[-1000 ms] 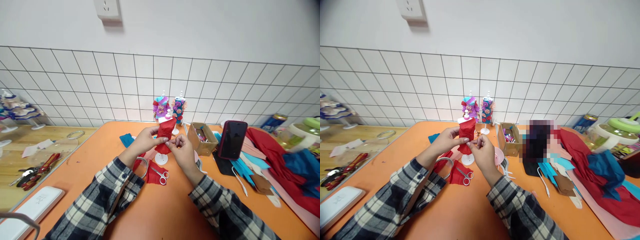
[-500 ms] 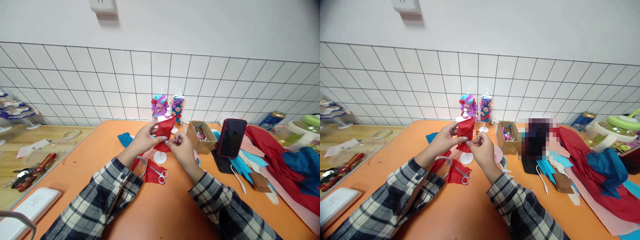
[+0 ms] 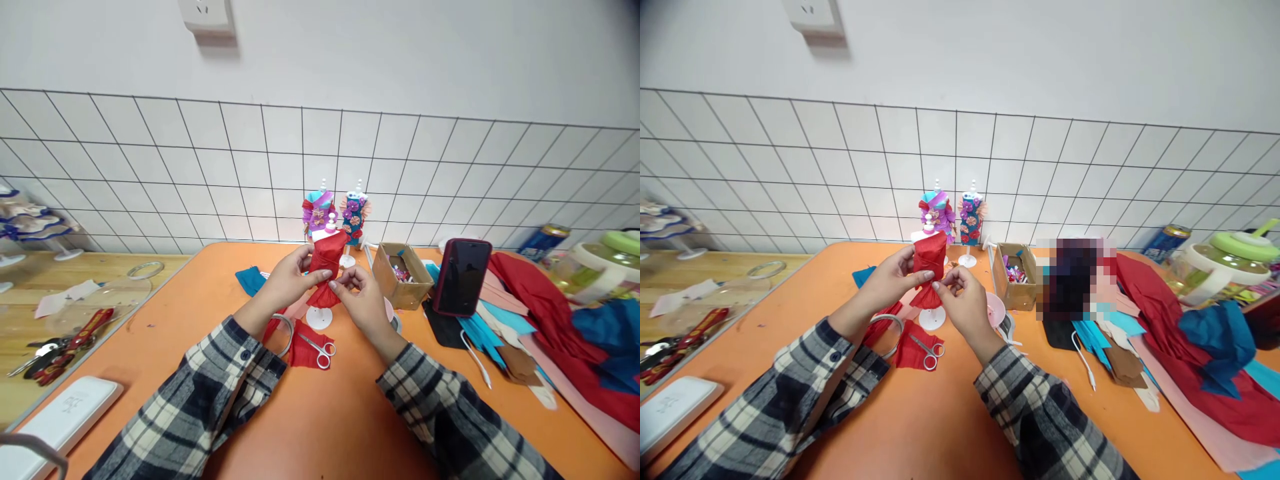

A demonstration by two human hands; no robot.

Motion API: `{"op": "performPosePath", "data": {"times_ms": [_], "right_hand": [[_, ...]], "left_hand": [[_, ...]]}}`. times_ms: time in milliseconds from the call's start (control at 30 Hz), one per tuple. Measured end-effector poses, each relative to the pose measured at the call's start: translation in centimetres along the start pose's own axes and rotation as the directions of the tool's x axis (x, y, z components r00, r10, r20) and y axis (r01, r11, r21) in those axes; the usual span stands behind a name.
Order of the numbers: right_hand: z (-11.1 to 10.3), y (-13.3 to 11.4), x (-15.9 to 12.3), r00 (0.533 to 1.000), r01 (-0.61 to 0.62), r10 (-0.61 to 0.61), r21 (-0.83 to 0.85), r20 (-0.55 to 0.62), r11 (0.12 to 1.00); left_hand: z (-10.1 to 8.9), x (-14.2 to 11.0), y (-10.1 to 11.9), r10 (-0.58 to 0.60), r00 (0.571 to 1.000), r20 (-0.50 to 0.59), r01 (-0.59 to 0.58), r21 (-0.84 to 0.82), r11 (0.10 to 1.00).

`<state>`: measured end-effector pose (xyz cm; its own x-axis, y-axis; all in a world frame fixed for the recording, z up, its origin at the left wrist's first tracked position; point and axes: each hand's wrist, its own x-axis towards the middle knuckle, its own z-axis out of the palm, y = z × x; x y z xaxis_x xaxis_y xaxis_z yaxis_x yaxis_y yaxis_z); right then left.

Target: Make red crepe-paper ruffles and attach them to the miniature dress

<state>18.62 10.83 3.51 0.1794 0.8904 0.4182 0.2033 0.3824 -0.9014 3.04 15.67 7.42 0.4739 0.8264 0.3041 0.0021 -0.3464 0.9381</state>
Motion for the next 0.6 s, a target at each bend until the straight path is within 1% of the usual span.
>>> {"op": "performPosePath", "data": {"times_ms": [100,233,367,467,600], "right_hand": [[0.2,0.5,0.0,1.0,0.009,-0.009,0.03,0.001,1.0],[0.6,0.9,-0.1,1.0,-0.006,0.007,0.047,-0.012,0.999],[1.0,1.0,-0.1,0.999,-0.024,0.026,0.075,-0.024,0.997],[1.1,1.0,-0.1,1.0,-0.027,0.027,0.074,-0.007,0.997],[1.0,1.2,-0.5,0.999,0.007,-0.008,0.033,0.034,0.999]], "left_hand": [[-0.2,0.1,0.0,-0.007,1.0,0.007,0.007,0.008,1.0],[-0.2,-0.1,0.6,-0.03,0.999,0.032,0.03,-0.013,0.999],[-0.4,-0.2,0.9,-0.037,0.997,0.073,0.033,0.063,0.997],[-0.8,0.0,0.6,-0.03,0.998,0.057,0.024,0.107,0.994],[-1.1,0.1,0.4,-0.023,0.999,0.034,0.021,0.045,0.999]]}}
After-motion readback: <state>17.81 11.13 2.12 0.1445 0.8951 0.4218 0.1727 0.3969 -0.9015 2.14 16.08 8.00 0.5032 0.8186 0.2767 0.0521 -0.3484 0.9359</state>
